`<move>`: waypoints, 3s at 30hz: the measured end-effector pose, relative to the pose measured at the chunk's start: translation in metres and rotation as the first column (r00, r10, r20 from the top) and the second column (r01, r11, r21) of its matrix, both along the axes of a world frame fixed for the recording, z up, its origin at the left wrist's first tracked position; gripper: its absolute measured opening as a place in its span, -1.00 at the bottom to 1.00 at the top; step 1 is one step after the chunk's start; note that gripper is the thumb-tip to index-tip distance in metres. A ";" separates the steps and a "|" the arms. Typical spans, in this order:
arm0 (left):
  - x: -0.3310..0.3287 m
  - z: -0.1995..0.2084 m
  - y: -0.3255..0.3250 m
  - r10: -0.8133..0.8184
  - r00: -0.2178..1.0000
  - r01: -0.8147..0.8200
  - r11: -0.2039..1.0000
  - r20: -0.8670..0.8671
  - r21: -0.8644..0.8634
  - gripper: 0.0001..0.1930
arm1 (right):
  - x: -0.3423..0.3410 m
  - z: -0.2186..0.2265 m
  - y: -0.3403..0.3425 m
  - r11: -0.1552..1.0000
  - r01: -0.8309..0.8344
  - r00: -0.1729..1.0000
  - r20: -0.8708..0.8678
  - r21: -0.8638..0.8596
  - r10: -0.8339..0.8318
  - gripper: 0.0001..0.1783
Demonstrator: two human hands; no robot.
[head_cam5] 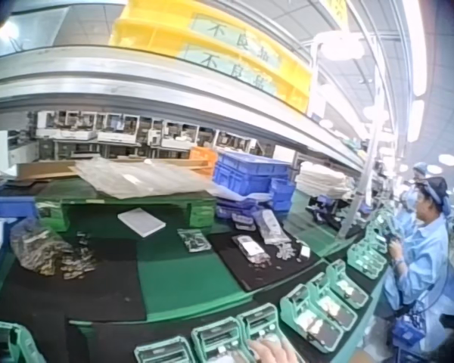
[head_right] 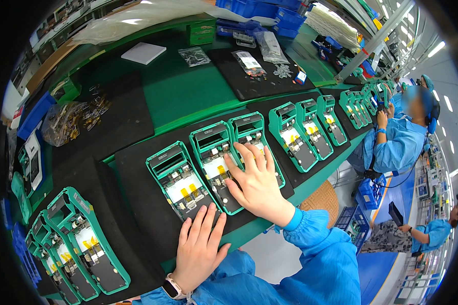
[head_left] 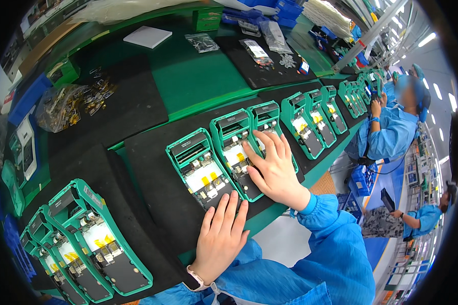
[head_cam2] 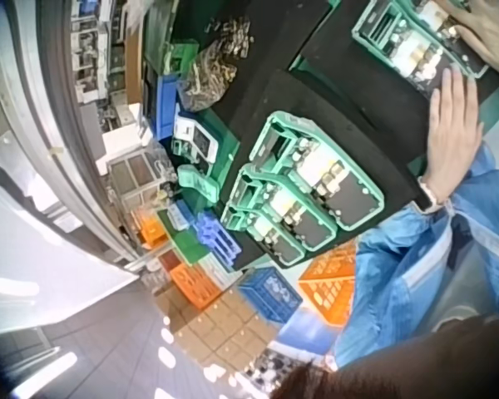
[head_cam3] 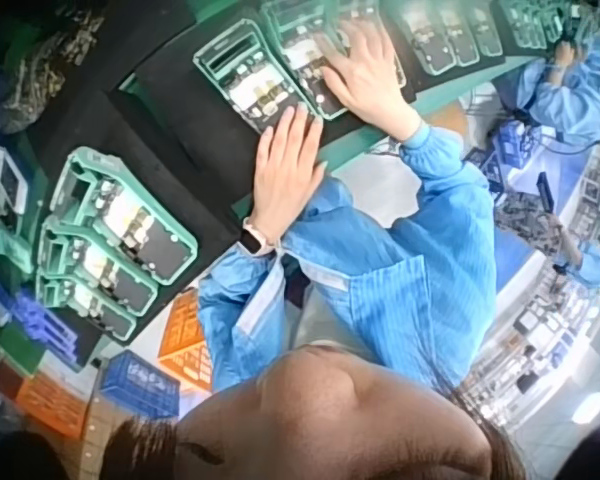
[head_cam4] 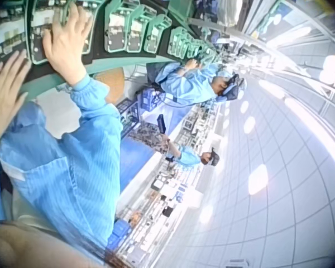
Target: Assembling electronic components into chassis and managing batches on an assembly line.
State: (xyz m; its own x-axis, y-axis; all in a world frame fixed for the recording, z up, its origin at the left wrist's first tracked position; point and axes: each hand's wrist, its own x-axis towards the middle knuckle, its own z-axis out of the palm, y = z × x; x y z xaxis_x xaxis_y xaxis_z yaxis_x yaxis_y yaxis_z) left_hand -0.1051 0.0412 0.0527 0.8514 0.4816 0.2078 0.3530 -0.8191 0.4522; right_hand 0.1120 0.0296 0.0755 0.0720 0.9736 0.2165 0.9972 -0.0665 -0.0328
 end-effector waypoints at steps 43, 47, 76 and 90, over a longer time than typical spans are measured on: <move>0.015 0.002 -0.001 0.069 0.997 -0.071 0.995 0.035 0.074 -0.31 | 0.039 0.036 0.058 0.941 -0.321 0.936 -0.118 0.105 0.332 -0.11; 0.014 0.002 0.000 0.061 0.997 -0.064 0.996 0.042 0.066 -0.32 | 0.051 0.039 0.072 0.905 -0.423 0.902 -0.115 -0.039 0.417 -0.02; 0.015 0.006 0.001 0.049 0.999 -0.049 0.999 0.019 0.005 -0.38 | 0.085 0.064 0.079 0.899 -0.431 0.852 -0.293 0.081 0.434 -0.16; 0.013 0.012 0.002 0.073 0.995 -0.068 0.995 -0.061 0.077 -0.43 | 0.267 0.004 0.185 0.958 0.283 0.907 -0.336 0.043 -0.253 -0.72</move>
State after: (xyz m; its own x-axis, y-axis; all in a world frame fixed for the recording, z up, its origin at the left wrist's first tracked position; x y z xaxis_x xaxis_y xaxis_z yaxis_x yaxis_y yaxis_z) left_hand -0.0920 0.0434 0.0646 0.8284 0.5261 0.1920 0.4372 -0.8218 0.3654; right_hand 0.3793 0.2142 0.0795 0.4078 0.8859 0.2212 0.8760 -0.3113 -0.3684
